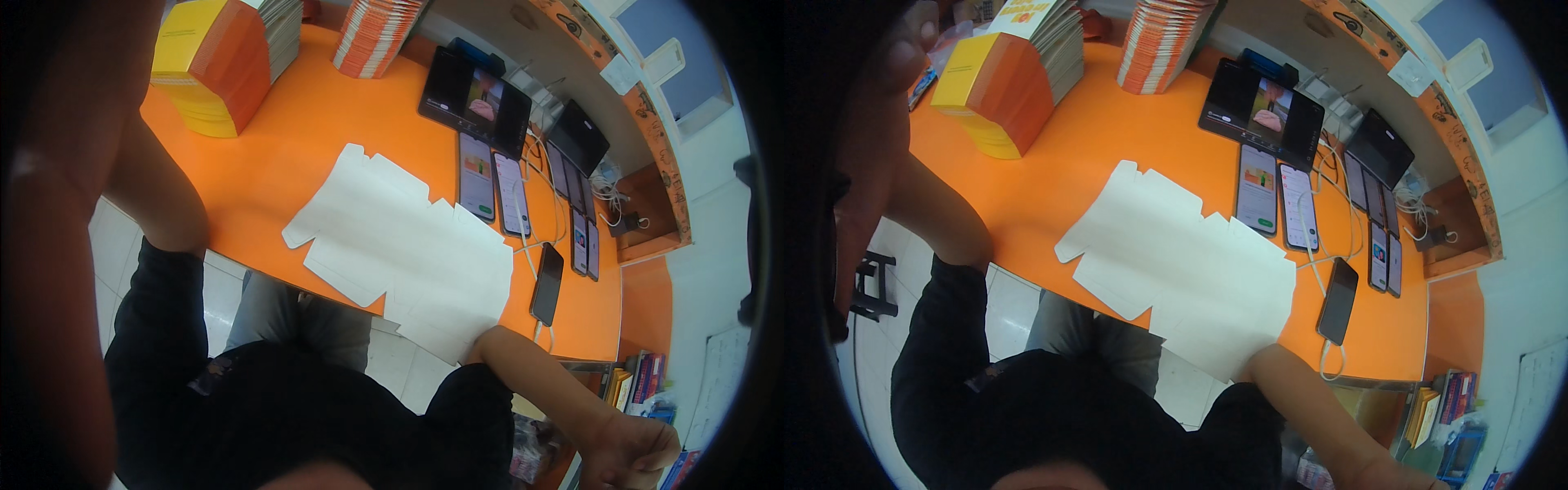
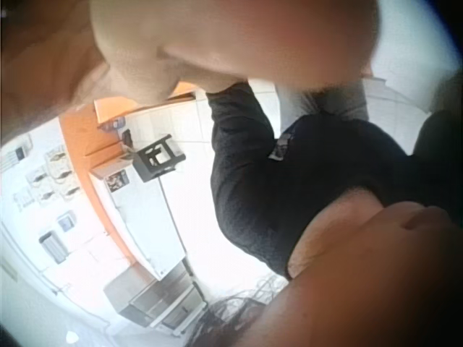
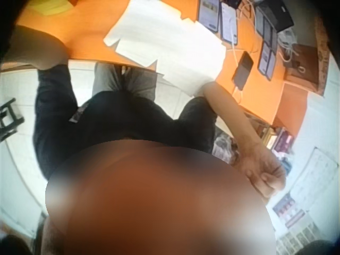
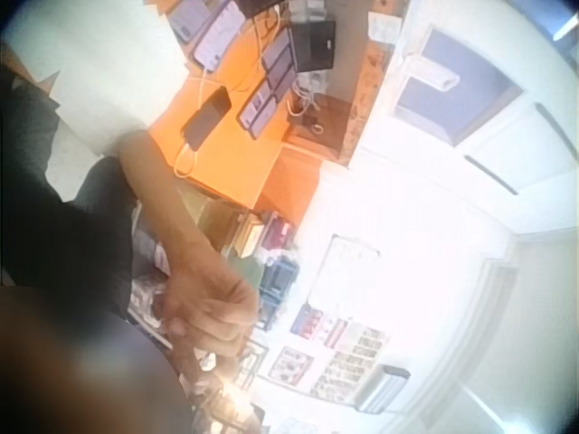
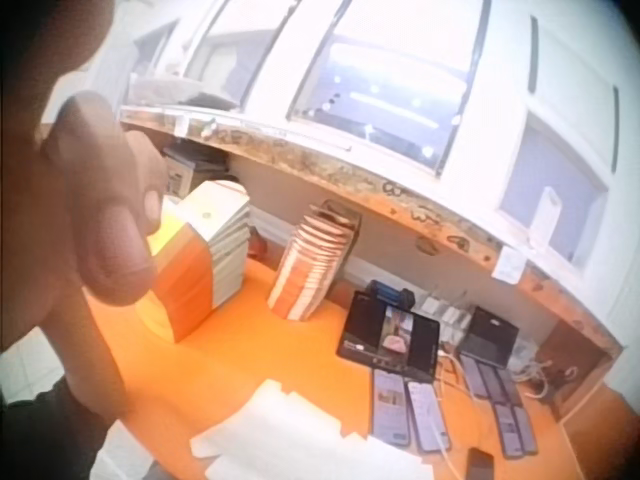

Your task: The person assembles small cardboard boxes from flat pieces. They fold the sides, tuck flaps, and secure the structure by hand, then place the finished box on the table. The process is repeated with multiple flat pieces.

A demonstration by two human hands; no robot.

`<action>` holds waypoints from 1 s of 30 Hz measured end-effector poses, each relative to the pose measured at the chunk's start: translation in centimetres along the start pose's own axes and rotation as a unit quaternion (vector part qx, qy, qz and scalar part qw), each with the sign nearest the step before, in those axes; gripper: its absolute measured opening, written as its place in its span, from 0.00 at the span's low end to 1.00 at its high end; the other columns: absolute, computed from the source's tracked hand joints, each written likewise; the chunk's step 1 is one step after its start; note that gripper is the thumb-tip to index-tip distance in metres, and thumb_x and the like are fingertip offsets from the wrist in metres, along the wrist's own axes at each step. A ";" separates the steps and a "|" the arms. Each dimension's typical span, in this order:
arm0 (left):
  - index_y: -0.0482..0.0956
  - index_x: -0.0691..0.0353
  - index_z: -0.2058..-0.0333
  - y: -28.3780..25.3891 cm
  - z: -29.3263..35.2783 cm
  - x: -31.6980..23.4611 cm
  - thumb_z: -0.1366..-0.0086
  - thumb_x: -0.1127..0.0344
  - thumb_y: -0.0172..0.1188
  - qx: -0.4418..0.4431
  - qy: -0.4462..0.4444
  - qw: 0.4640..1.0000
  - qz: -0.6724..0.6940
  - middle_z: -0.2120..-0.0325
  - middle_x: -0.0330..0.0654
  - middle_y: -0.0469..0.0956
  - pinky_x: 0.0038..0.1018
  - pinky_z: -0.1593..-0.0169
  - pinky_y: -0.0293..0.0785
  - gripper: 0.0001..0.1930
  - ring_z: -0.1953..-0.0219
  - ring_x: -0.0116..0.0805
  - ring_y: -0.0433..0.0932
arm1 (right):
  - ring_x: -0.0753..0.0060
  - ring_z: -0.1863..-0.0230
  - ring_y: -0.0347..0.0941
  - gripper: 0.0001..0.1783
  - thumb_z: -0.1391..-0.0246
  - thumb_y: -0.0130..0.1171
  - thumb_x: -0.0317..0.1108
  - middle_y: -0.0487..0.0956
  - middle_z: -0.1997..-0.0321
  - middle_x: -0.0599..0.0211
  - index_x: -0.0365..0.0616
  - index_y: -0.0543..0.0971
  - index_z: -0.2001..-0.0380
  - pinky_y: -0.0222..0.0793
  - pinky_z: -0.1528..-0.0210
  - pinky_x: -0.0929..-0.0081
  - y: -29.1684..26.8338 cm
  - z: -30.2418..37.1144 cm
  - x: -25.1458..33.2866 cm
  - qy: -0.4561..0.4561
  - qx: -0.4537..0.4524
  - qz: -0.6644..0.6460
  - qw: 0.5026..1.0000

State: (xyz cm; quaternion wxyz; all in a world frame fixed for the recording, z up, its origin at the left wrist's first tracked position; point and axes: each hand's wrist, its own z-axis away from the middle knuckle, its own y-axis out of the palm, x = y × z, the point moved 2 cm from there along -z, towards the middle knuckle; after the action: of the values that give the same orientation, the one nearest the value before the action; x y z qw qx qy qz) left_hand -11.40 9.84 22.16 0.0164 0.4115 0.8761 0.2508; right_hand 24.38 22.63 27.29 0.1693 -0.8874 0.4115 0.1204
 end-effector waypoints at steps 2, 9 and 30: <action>0.67 0.58 0.46 0.0 0.0 0.1 0.34 0.61 0.53 -0.005 -0.001 1.000 0.003 0.52 0.43 0.74 0.32 0.45 0.67 0.19 0.50 0.35 0.74 | 0.87 0.86 0.61 0.21 0.34 0.35 0.53 0.69 0.85 0.81 0.59 0.76 0.57 0.57 0.71 0.82 -0.3 0.1 0.0 0.001 -0.002 0.012 1.000; 0.67 0.58 0.46 -0.2 0.1 0.3 0.34 0.61 0.54 -0.009 -0.004 1.000 0.009 0.52 0.43 0.74 0.32 0.44 0.67 0.19 0.50 0.36 0.74 | 0.86 0.86 0.62 0.22 0.33 0.34 0.54 0.70 0.85 0.80 0.57 0.76 0.56 0.57 0.70 0.82 -0.8 0.2 -0.2 0.018 0.017 0.037 0.999; 0.68 0.58 0.46 -5.6 0.5 0.7 0.36 0.59 0.55 0.017 -0.018 0.998 -0.051 0.52 0.44 0.74 0.33 0.44 0.67 0.21 0.49 0.37 0.73 | 0.68 0.66 0.72 0.19 0.37 0.44 0.44 0.74 0.64 0.63 0.41 0.77 0.59 0.69 0.58 0.72 -6.8 3.5 -7.1 0.033 0.112 0.493 0.862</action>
State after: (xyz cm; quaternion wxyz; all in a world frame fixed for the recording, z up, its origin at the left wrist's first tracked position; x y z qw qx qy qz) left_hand -15.74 7.59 19.37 0.0379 0.3706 0.8998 0.2269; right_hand 24.87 33.00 27.90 0.1722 -0.5474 0.8112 0.1122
